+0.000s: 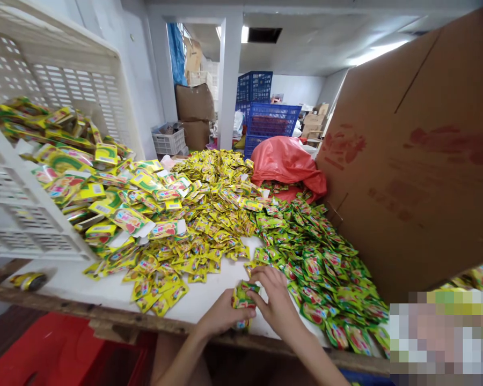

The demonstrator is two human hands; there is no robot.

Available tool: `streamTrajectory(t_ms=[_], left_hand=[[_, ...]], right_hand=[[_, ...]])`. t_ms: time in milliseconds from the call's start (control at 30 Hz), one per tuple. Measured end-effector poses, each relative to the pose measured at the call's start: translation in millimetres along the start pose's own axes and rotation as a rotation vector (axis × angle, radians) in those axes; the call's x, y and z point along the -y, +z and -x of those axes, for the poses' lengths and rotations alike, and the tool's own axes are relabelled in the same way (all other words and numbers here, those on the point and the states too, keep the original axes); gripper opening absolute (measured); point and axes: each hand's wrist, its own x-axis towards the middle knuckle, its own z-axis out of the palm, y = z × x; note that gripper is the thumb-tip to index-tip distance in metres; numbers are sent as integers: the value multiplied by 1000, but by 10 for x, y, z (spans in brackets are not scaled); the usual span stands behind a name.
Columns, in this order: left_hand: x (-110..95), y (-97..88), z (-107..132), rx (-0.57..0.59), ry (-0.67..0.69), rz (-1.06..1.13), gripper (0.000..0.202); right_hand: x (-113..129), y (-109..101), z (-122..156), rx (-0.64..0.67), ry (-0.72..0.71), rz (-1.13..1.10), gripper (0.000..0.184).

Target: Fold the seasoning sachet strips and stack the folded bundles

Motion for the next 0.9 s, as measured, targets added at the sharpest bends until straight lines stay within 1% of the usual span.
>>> streamTrajectory(t_ms=[100, 167, 233, 300, 367, 433, 500, 567, 633, 667, 700, 767, 833, 900], left_hand=[[3, -7, -1, -19, -15, 11, 33], [-10, -5, -1, -23, 11, 22, 33], [-22, -2, 5, -37, 44, 12, 34], [-17, 4, 20, -78, 80, -16, 40], [8, 14, 47, -148, 118, -48, 49], [47, 24, 82, -245, 153, -41, 56], [86, 27, 115, -322, 177, 3, 54], [114, 13, 133, -325, 187, 5, 42], [126, -17, 133, -272, 174, -62, 21], [127, -34, 127, -251, 162, -99, 13], [124, -50, 120, -239, 153, -125, 11], [118, -70, 106, -226, 148, -161, 13], [117, -70, 99, -249, 177, -204, 12], [128, -57, 98, -317, 231, -197, 16]], right_hand=[[41, 23, -42, -3, 31, 47, 12], [89, 14, -80, 38, 24, 61, 15], [128, -22, -100, 129, -21, 34, 18], [136, -60, -83, 235, -65, -22, 19], [100, -61, -19, 295, -47, -84, 17], [20, 4, 89, 265, 43, -162, 14], [-79, 132, 220, 164, 167, -287, 19], [-160, 291, 346, 49, 279, -444, 22], [-194, 430, 434, -30, 349, -558, 21], [-193, 477, 456, -57, 364, -584, 22], [-183, 506, 462, -76, 367, -588, 23], [-147, 510, 434, -75, 332, -564, 22], [-114, 468, 374, -49, 278, -537, 18], [-100, 425, 317, -35, 249, -528, 18]])
